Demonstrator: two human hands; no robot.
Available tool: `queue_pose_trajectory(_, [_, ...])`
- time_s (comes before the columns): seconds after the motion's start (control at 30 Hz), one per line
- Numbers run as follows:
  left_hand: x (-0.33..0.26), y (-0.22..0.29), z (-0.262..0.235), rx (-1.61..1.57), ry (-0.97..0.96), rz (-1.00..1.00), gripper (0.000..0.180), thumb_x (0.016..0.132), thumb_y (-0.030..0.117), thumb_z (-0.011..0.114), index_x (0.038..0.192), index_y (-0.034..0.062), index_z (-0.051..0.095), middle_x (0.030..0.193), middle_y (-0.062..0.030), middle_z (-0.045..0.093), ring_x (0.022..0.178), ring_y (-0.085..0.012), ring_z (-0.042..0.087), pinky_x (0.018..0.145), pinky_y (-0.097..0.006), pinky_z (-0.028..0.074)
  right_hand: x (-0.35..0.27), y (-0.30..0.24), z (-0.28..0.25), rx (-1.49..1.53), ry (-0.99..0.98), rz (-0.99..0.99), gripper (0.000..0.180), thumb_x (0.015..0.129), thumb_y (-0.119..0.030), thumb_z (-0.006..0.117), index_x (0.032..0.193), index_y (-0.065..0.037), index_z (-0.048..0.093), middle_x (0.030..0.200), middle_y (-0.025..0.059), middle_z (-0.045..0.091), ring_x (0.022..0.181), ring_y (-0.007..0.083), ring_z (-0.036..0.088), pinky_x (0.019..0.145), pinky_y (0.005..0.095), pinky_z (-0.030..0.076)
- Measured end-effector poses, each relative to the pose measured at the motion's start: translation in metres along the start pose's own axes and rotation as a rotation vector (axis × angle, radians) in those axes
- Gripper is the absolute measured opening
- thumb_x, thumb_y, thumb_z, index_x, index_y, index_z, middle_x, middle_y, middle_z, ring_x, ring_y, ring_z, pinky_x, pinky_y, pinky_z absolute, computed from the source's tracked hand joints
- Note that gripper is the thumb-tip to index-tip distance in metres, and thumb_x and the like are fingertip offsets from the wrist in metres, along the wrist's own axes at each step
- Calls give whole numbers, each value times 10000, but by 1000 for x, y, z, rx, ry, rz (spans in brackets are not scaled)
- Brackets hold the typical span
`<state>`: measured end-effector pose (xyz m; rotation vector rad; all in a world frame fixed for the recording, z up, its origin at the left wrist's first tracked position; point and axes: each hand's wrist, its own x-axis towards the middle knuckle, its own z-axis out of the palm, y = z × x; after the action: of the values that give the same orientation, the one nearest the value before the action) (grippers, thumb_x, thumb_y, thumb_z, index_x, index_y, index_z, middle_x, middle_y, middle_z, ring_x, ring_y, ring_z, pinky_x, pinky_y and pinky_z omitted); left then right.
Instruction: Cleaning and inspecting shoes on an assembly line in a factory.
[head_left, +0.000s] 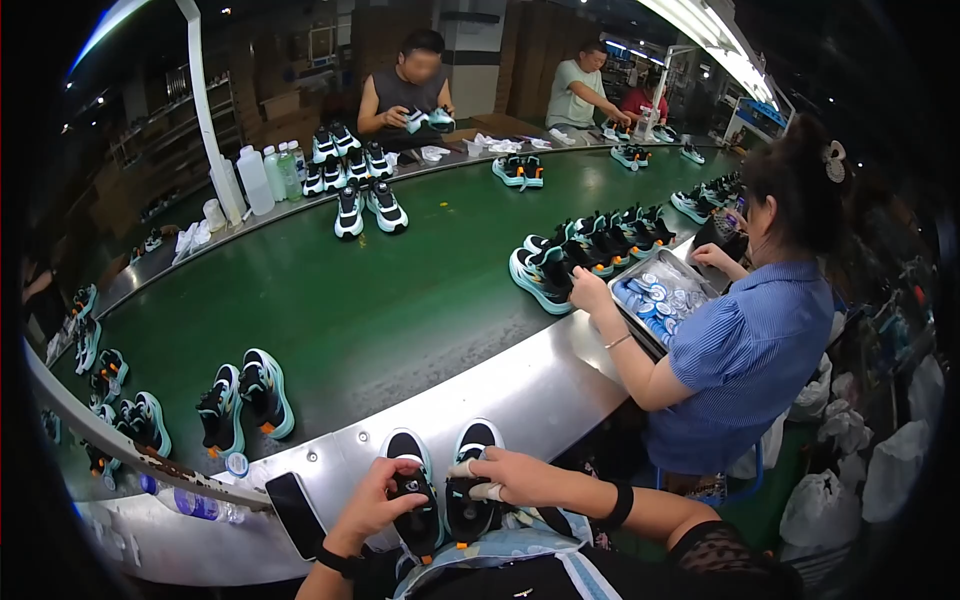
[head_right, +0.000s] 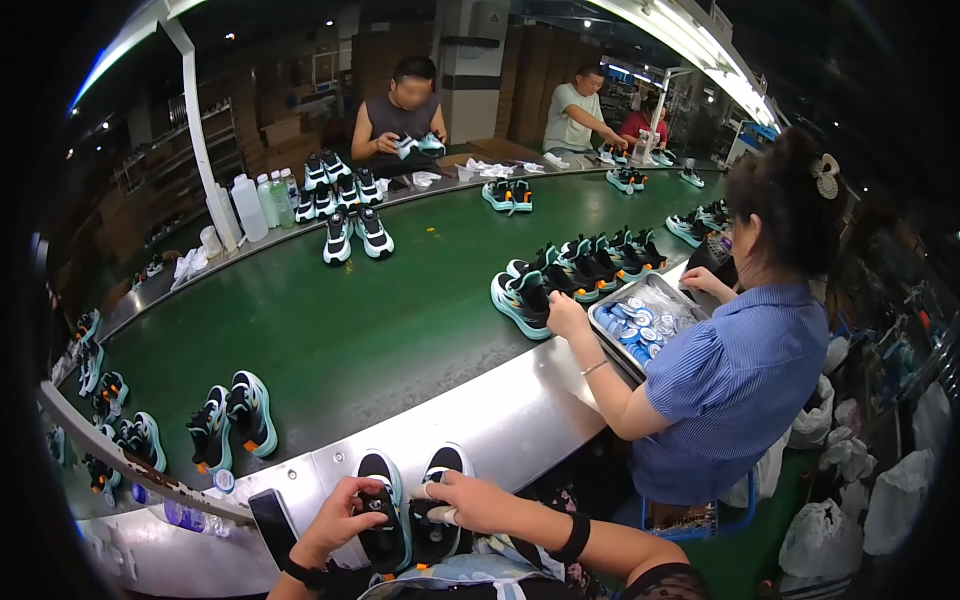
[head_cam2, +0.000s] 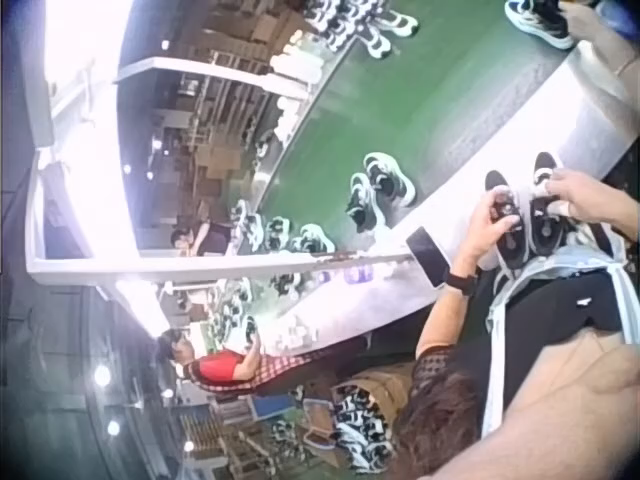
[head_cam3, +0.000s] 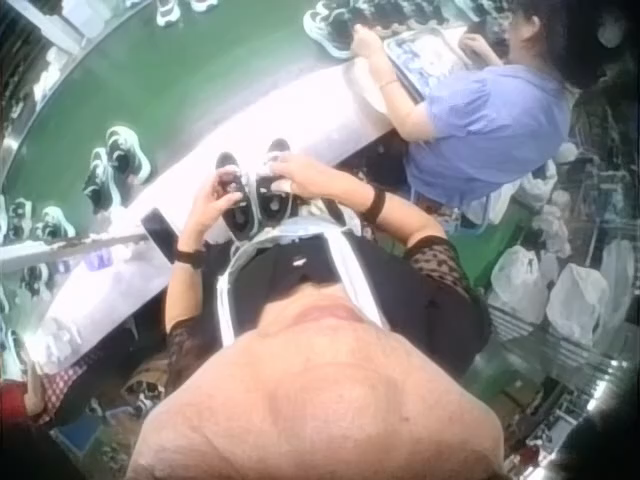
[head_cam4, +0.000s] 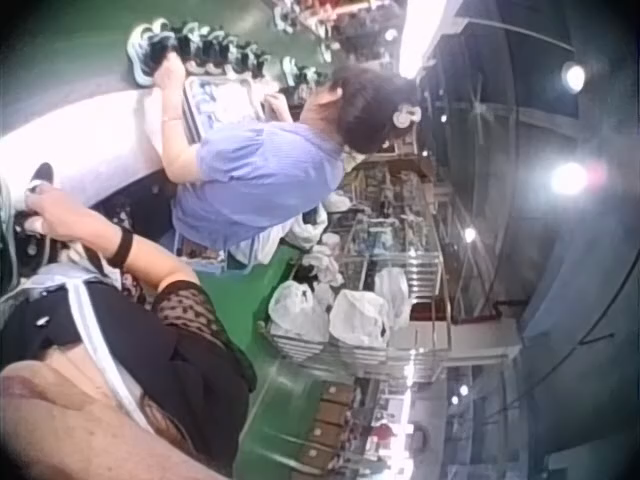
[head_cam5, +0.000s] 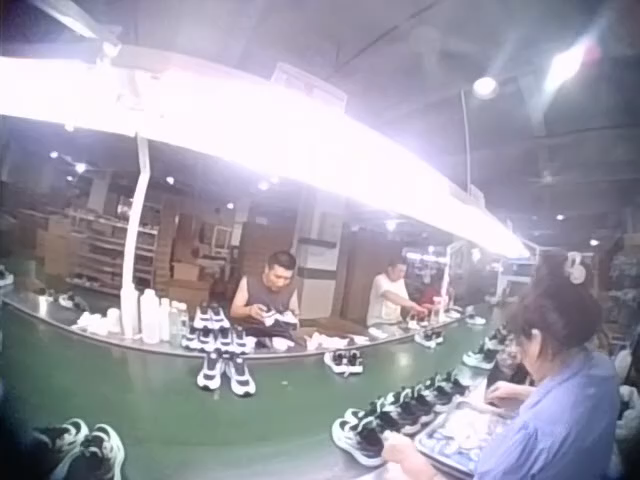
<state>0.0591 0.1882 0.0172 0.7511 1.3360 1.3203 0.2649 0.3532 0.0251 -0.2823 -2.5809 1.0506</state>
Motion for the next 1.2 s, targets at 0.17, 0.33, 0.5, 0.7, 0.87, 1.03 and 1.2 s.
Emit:
queue_pose_trajectory(0.17, [-1,-9,-4,399,-15,165,305,803,121,704,1103,71,676,904,-38,582,798,-133,534,706,-264,436,7,-9,5,-257,21,189,293,854,-384,668,874,-96,621,711,134,603,718,354,625,628,462,483])
queue_pose_trajectory(0.33, [14,2,0,702,116,148,363,789,144,710,1138,65,652,916,-54,597,784,-160,540,700,-269,435,7,4,-17,-34,-101,107,299,829,-286,692,1100,-173,638,929,145,593,868,363,606,752,448,498])
queue_pose_trajectory(0.5, [16,14,7,502,-41,144,352,828,36,634,1180,39,634,1071,-27,630,917,-109,556,805,-252,436,11,4,-5,-245,135,180,256,780,-275,753,888,-71,642,717,126,597,685,318,607,616,402,486])
queue_pose_trajectory(0.7, [11,-2,5,355,12,103,343,799,57,690,1139,54,643,1058,-3,614,862,-83,523,764,-227,414,3,1,-3,-123,47,160,289,770,-278,763,921,-66,635,725,111,581,699,302,594,644,399,478])
queue_pose_trajectory(0.87, [7,8,12,729,108,230,321,799,105,719,1107,50,645,1043,-39,605,931,-122,556,824,-270,444,5,2,-9,-247,31,165,276,781,-239,756,976,-78,645,752,129,585,707,309,593,656,401,482])
queue_pose_trajectory(1.03, [15,8,5,548,-6,151,325,763,95,712,1080,47,658,951,-14,600,868,-120,541,779,-244,405,-1,2,-6,-20,40,192,281,792,-244,738,999,-79,645,773,117,595,740,314,601,674,403,488])
queue_pose_trajectory(1.2, [21,17,13,619,39,208,342,796,83,668,1137,57,669,940,-5,574,895,-99,532,743,-242,398,0,12,-6,-141,40,163,336,811,-198,732,1123,-107,643,841,134,606,758,283,590,720,358,492])
